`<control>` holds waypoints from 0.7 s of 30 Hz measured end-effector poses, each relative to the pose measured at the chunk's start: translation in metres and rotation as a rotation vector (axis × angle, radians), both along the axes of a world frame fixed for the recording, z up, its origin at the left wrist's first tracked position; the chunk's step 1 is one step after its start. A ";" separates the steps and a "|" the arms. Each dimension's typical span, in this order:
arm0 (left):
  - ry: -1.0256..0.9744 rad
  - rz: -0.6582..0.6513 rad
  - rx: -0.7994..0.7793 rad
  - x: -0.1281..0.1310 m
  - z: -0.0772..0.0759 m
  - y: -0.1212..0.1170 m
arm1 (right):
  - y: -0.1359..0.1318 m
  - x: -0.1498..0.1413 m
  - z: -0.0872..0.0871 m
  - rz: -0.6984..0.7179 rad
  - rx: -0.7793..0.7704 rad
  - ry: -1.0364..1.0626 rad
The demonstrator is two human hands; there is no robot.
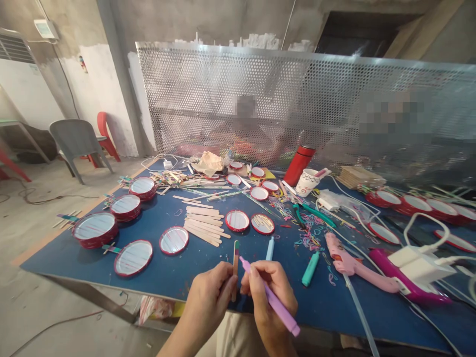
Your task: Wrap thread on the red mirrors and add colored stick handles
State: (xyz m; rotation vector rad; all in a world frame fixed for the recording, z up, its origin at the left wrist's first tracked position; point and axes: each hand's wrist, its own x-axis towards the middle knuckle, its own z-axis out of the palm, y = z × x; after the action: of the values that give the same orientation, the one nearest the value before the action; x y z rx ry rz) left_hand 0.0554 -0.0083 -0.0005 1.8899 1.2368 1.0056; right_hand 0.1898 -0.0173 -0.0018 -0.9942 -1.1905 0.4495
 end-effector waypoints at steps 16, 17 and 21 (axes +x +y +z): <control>-0.240 -0.110 -0.275 -0.009 0.013 0.021 | 0.025 0.076 -0.009 -0.482 0.067 -0.983; -0.248 -0.128 -0.287 -0.011 0.014 0.022 | 0.026 0.085 -0.013 -0.526 0.044 -1.010; -0.307 -0.158 -0.333 -0.014 0.012 0.024 | 0.029 0.105 -0.024 -0.623 -0.006 -1.049</control>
State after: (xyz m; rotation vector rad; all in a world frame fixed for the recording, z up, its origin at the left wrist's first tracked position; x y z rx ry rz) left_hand 0.0418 0.0157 0.0114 1.4875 0.9889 0.9024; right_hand 0.2943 0.0121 -0.0258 -1.6008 -1.6648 -0.6561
